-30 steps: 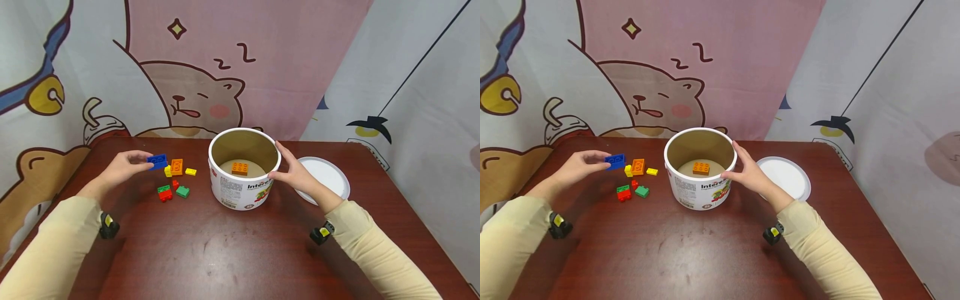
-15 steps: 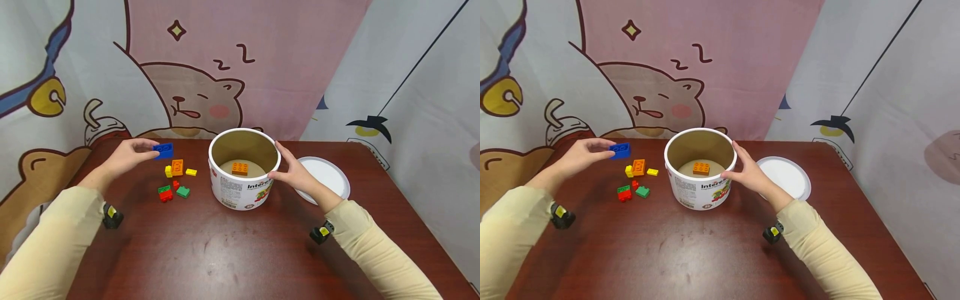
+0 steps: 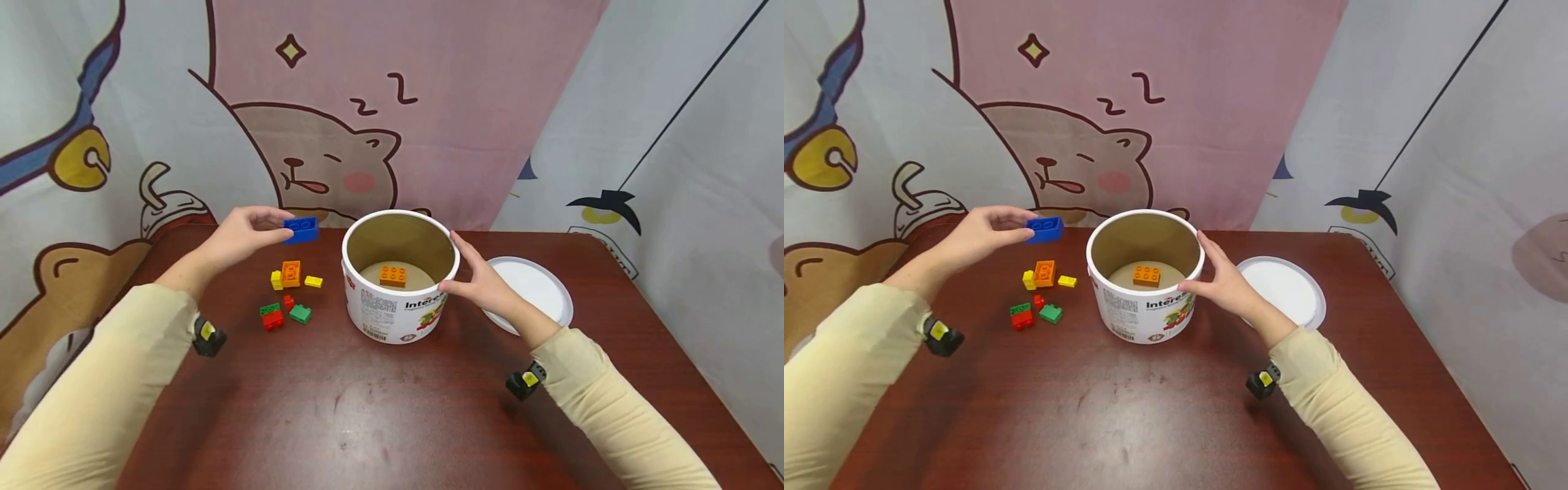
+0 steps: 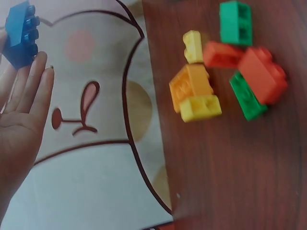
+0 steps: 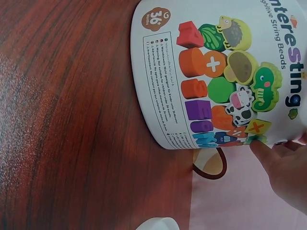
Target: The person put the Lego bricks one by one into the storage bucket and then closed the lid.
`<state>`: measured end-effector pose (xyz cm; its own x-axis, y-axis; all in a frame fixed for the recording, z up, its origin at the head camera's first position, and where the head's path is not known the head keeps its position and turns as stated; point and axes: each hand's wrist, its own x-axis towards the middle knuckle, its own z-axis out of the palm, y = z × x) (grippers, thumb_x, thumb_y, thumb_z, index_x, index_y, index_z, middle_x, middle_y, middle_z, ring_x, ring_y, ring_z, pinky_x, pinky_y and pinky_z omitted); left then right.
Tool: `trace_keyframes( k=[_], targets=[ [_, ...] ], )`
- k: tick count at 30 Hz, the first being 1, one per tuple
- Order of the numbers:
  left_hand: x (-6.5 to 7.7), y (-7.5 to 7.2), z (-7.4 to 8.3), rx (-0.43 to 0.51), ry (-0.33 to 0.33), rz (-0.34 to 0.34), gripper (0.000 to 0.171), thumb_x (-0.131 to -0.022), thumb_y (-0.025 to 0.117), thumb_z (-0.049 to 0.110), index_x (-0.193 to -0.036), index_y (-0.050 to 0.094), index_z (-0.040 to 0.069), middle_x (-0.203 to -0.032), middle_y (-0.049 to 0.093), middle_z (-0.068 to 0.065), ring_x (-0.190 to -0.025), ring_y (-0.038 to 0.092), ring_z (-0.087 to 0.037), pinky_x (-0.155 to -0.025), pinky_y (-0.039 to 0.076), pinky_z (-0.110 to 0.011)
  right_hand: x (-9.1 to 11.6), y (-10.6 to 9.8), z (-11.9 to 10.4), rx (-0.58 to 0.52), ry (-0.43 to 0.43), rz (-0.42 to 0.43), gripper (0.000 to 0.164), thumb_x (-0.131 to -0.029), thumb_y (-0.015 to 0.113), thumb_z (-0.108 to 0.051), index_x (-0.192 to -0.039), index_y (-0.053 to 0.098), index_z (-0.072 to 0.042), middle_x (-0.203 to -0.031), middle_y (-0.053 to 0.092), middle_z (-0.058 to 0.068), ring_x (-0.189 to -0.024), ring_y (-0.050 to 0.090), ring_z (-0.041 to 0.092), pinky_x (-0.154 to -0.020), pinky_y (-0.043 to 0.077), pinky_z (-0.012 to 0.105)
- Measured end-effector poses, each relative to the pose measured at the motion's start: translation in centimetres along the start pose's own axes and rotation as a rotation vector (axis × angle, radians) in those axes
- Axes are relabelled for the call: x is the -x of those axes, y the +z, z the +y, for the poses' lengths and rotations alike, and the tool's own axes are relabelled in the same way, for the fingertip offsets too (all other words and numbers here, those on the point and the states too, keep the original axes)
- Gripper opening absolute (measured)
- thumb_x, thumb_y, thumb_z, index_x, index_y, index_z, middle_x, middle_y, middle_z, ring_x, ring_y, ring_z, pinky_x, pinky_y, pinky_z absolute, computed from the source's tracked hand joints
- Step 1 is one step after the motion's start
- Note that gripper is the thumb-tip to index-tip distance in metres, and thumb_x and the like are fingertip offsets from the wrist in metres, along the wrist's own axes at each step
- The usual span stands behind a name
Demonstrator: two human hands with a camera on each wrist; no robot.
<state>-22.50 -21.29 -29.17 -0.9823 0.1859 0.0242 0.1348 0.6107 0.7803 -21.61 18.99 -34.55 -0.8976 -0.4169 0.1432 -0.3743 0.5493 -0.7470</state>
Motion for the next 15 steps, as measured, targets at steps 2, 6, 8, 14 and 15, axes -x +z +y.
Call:
trace_keyframes(
  k=[2,6,8,14,15],
  targets=[
    [-0.2,0.3,0.8,0.014,0.018,-0.011,0.045,-0.088,0.063,0.037,-0.124,0.058,0.010,-0.120,0.061,-0.016,-0.109,0.057,-0.026,-0.096,0.045,-0.046,0.0,0.0,0.0,0.000,0.000,0.002,0.111,-0.069,0.073,-0.056,-0.150,0.016,-0.005,-0.156,0.015,0.017,-0.143,0.015,0.035,-0.113,0.015,0.056],
    [-0.8,1.1,2.4,0.038,0.046,-0.043,0.044,-0.088,0.064,0.035,-0.125,0.059,0.011,-0.124,0.060,-0.015,-0.114,0.056,-0.026,-0.098,0.044,-0.046,0.0,0.0,0.0,0.000,0.005,0.001,0.110,-0.070,0.074,-0.054,-0.150,0.016,-0.006,-0.156,0.016,0.017,-0.143,0.015,0.035,-0.113,0.016,0.057],
    [-1.2,1.6,3.2,0.054,0.064,-0.063,0.044,-0.088,0.064,0.034,-0.125,0.059,0.011,-0.125,0.059,-0.014,-0.115,0.055,-0.026,-0.098,0.044,-0.046,0.0,0.0,0.0,-0.002,0.011,0.001,0.110,-0.070,0.074,-0.053,-0.150,0.016,-0.006,-0.156,0.016,0.017,-0.143,0.016,0.035,-0.112,0.016,0.057],
    [-2.4,3.3,4.9,0.092,0.138,-0.107,0.040,-0.087,0.065,0.027,-0.123,0.061,0.009,-0.120,0.062,-0.014,-0.110,0.060,-0.025,-0.096,0.047,-0.043,0.0,0.0,-0.1,-0.002,0.015,0.002,0.111,-0.069,0.074,-0.055,-0.150,0.016,-0.006,-0.156,0.015,0.017,-0.143,0.015,0.035,-0.113,0.016,0.056],
    [-2.6,3.6,5.2,0.097,0.148,-0.115,0.039,-0.087,0.066,0.026,-0.122,0.061,0.009,-0.119,0.063,-0.014,-0.109,0.061,-0.025,-0.096,0.047,-0.043,0.0,0.0,-0.1,-0.004,0.014,0.001,0.110,-0.070,0.074,-0.055,-0.150,0.016,-0.006,-0.156,0.015,0.017,-0.143,0.015,0.035,-0.113,0.016,0.056]
  ],
)
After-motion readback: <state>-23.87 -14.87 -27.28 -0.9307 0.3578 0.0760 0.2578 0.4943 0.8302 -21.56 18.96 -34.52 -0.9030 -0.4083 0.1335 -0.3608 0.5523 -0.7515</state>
